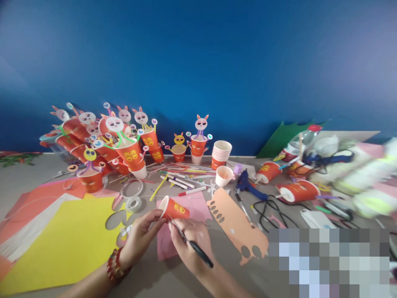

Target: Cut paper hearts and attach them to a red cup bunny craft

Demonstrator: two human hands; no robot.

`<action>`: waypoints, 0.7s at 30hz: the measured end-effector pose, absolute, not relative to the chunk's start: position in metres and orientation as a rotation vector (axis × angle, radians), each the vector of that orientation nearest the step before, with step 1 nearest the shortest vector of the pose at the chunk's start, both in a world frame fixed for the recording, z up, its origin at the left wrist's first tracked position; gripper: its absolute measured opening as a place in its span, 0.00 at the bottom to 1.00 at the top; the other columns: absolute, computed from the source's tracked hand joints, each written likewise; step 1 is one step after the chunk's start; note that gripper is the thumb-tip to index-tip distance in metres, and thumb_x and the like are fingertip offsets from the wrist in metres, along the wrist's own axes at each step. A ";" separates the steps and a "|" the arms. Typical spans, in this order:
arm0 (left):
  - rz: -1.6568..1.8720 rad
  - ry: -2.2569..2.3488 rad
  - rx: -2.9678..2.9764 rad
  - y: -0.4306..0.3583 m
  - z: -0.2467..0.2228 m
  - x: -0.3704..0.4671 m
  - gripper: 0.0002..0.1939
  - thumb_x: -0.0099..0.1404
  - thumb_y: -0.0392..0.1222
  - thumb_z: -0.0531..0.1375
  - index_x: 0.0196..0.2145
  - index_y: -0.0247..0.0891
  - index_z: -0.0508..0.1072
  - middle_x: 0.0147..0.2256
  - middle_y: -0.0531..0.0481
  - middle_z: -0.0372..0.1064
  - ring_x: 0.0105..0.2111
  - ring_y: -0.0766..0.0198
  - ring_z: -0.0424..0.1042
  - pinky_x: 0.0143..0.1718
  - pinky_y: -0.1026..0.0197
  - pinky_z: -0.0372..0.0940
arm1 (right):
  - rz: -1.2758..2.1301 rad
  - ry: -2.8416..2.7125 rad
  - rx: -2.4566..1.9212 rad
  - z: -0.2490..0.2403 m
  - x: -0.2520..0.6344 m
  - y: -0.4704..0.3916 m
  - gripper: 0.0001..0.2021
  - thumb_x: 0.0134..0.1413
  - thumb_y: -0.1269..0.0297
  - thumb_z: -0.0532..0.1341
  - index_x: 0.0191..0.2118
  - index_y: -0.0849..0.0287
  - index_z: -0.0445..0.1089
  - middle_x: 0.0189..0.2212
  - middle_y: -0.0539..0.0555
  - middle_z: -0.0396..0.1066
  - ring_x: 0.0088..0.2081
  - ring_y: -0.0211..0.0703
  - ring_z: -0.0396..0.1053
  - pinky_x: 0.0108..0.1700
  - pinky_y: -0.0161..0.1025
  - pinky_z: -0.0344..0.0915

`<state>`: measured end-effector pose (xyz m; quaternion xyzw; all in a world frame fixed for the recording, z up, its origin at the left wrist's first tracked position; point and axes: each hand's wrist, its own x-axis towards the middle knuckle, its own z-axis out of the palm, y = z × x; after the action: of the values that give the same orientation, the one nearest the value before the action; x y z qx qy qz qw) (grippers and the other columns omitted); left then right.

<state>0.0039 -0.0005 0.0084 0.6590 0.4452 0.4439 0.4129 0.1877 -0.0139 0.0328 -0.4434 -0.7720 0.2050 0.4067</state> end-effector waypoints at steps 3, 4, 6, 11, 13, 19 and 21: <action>1.129 1.123 1.596 -0.002 0.006 0.006 0.08 0.69 0.43 0.58 0.40 0.38 0.75 0.37 0.47 0.78 0.37 0.60 0.76 0.40 0.63 0.68 | 0.525 -1.915 -1.136 0.033 0.185 -0.016 0.17 0.69 0.63 0.51 0.31 0.57 0.72 0.24 0.52 0.74 0.27 0.41 0.74 0.34 0.35 0.65; 1.131 1.113 1.567 -0.003 0.005 0.007 0.08 0.69 0.43 0.58 0.39 0.38 0.75 0.37 0.47 0.78 0.37 0.61 0.76 0.40 0.63 0.68 | 0.545 -1.913 -1.145 0.034 0.184 -0.016 0.18 0.70 0.62 0.50 0.30 0.57 0.71 0.23 0.52 0.74 0.27 0.41 0.73 0.34 0.34 0.65; 1.149 1.084 1.507 -0.004 0.003 0.010 0.08 0.69 0.43 0.59 0.38 0.38 0.75 0.36 0.48 0.78 0.35 0.61 0.75 0.39 0.63 0.68 | 0.607 -1.912 -1.149 0.035 0.183 -0.018 0.20 0.70 0.62 0.48 0.30 0.57 0.71 0.23 0.51 0.73 0.26 0.40 0.73 0.33 0.34 0.65; 1.203 0.996 1.320 -0.006 -0.002 0.018 0.07 0.68 0.44 0.60 0.38 0.38 0.74 0.34 0.48 0.78 0.35 0.62 0.75 0.39 0.62 0.68 | 0.656 -1.901 -1.181 0.032 0.180 -0.018 0.22 0.71 0.61 0.45 0.30 0.58 0.71 0.24 0.53 0.74 0.28 0.41 0.73 0.32 0.34 0.64; 1.207 0.950 1.223 -0.005 -0.001 0.021 0.08 0.67 0.44 0.61 0.38 0.37 0.74 0.34 0.48 0.77 0.35 0.61 0.76 0.39 0.62 0.68 | 0.596 -1.902 -1.191 0.027 0.179 -0.017 0.21 0.71 0.61 0.46 0.30 0.58 0.71 0.24 0.53 0.73 0.28 0.41 0.73 0.33 0.34 0.64; 1.204 0.910 1.091 -0.005 0.005 0.021 0.09 0.65 0.46 0.62 0.35 0.37 0.74 0.34 0.49 0.77 0.34 0.63 0.74 0.39 0.63 0.68 | 0.551 -1.919 -1.190 0.017 0.176 -0.016 0.18 0.71 0.63 0.47 0.30 0.58 0.67 0.23 0.52 0.71 0.26 0.41 0.71 0.32 0.34 0.62; 1.206 0.885 1.090 -0.005 0.005 0.021 0.10 0.65 0.47 0.62 0.37 0.38 0.74 0.36 0.48 0.78 0.36 0.61 0.75 0.41 0.62 0.68 | 0.545 -1.937 -1.201 0.016 0.176 -0.015 0.18 0.71 0.64 0.47 0.29 0.58 0.66 0.23 0.52 0.70 0.26 0.41 0.71 0.32 0.34 0.61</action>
<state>0.0208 -0.0051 0.0053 0.4702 0.3821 0.5207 0.6014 0.1755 -0.0154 0.0156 -0.4723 -0.7616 0.2144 0.3884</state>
